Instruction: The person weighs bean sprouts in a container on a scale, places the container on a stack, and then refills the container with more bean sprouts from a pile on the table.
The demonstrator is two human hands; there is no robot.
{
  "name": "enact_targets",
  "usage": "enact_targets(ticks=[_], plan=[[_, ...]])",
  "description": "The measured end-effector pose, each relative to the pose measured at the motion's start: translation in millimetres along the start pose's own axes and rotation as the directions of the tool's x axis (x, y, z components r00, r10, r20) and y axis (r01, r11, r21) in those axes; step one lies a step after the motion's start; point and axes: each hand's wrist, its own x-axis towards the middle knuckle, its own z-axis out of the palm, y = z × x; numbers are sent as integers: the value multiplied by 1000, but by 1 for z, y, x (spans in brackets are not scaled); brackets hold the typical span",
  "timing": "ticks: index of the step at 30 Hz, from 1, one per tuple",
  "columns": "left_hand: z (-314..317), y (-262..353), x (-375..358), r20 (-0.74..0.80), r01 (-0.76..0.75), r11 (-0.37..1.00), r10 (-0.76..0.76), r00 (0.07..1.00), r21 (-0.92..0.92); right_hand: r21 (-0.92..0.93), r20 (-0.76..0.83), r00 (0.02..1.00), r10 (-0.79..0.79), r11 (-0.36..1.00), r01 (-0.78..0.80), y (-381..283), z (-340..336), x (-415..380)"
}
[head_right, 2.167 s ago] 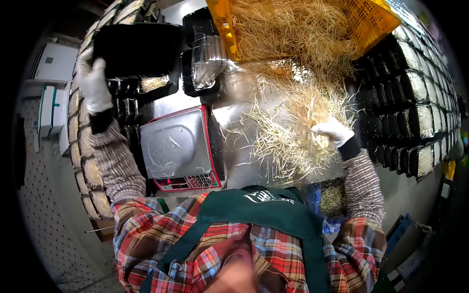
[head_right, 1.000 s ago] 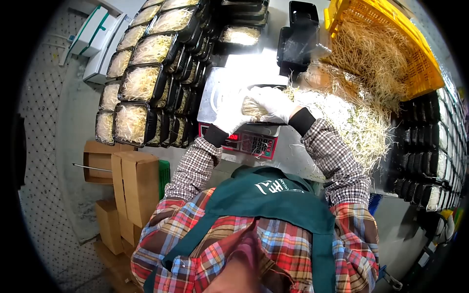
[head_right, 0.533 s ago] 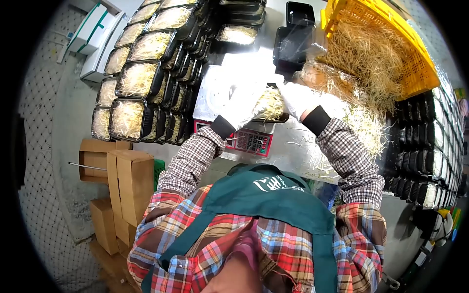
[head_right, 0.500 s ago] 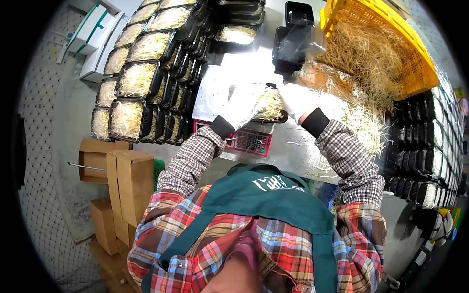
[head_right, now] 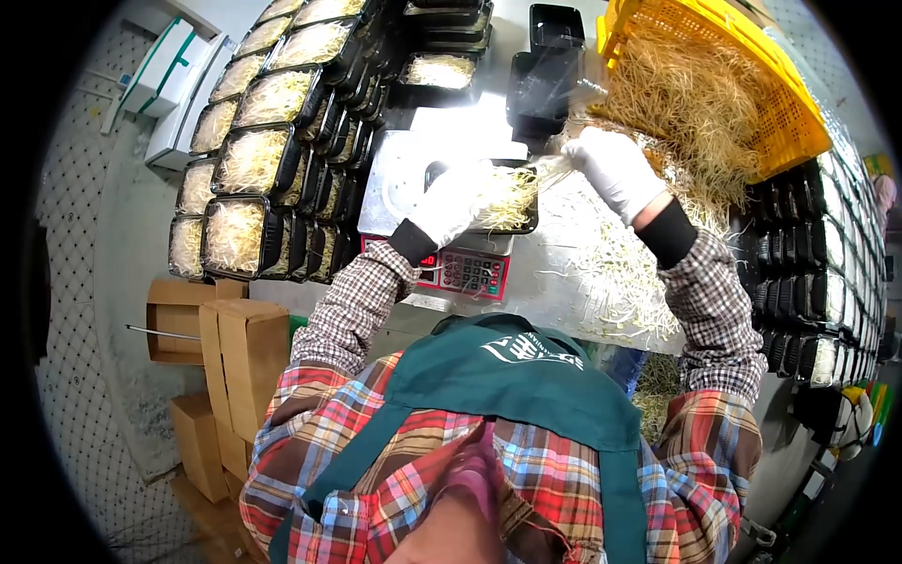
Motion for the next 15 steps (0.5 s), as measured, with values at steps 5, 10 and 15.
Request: enact_targets(ticks=[5, 10, 15], plan=[[-36, 26, -26, 97, -323, 578, 386, 917, 749, 158, -165, 982, -89, 981, 116, -27, -12, 0], [-59, 25, -31, -72, -228, 596, 435, 897, 770, 599, -137, 985, 105, 800, -2, -28, 93, 10], [-27, 37, -23, -86, -69, 703, 183, 979, 708, -74, -128, 986, -104, 993, 95, -35, 111, 6]])
